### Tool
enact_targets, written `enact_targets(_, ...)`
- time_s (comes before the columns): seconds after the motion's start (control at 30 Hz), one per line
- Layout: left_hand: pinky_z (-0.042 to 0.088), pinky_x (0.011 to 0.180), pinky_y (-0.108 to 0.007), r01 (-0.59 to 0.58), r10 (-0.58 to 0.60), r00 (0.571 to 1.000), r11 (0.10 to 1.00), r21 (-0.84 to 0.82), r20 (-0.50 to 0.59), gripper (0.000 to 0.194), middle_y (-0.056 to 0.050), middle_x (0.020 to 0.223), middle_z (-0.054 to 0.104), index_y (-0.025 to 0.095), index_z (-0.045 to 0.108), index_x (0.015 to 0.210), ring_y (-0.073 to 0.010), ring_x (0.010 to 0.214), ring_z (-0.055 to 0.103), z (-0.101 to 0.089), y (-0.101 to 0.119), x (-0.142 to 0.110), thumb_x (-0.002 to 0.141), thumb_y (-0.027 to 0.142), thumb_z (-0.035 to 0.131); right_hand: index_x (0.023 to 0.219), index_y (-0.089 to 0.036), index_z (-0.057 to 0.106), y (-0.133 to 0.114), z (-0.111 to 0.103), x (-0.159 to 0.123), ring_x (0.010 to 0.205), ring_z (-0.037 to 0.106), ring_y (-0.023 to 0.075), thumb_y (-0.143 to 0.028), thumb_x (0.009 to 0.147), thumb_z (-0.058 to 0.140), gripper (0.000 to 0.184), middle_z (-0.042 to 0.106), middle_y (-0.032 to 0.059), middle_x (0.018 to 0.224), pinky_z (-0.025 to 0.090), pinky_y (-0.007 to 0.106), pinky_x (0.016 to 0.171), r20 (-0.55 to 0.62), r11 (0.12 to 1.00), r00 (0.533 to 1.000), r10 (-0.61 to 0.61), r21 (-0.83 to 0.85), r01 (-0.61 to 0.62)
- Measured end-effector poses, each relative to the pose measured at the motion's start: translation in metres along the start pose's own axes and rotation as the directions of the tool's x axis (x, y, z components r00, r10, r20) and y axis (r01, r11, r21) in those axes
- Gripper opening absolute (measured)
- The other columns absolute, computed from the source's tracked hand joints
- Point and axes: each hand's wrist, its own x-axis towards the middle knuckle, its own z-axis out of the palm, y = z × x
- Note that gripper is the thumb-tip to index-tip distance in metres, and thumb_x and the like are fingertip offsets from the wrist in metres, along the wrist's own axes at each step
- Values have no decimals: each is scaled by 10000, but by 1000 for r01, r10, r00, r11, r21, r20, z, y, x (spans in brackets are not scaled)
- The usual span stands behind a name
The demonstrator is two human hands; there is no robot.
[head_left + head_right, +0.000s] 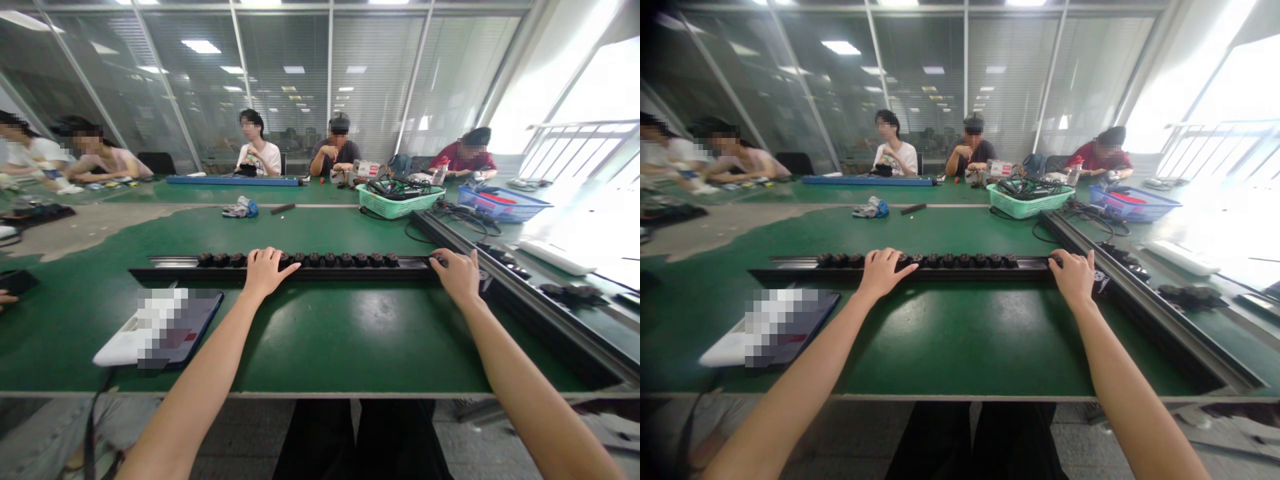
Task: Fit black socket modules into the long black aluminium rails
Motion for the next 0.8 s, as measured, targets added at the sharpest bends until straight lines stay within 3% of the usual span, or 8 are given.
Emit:
enact_targets(0.13, 314, 1078, -480, 0, 0, 1000, 1000, 12, -6, 738, -165, 1201, 653, 177, 677, 1196, -337, 1163, 545, 0, 0, 0, 945, 770, 318, 1007, -237, 751, 2, 1, 0, 962, 606, 266, -426, 907, 493, 335, 702, 80, 914, 231, 574, 1176, -29, 1000, 1000, -7, 5, 7)
enact_targets(0.67, 303, 1091, -483, 0, 0, 1000, 1000, -4, -3, 734, -158, 1198, 650, 191, 674, 1197, -338, 1169, 539, 1, -1, 0, 939, 777, 314, 1072, -221, 739, 2, -1, -2, 939, 604, 274, -369, 899, 489, 339, 690, 82, 892, 239, 572, 1172, 5, 999, 1000, 2, -37, -2)
enact_targets(0.8, 302, 1093, -484, -1, 1, 1000, 1000, -1, -4, 747, -167, 1203, 649, 177, 674, 1198, -338, 1165, 539, 1, -1, 1, 939, 778, 313, 1167, -222, 735, 0, -5, -3, 973, 603, 283, -383, 908, 501, 384, 696, 96, 942, 232, 585, 1173, 8, 999, 1000, -13, -42, 14)
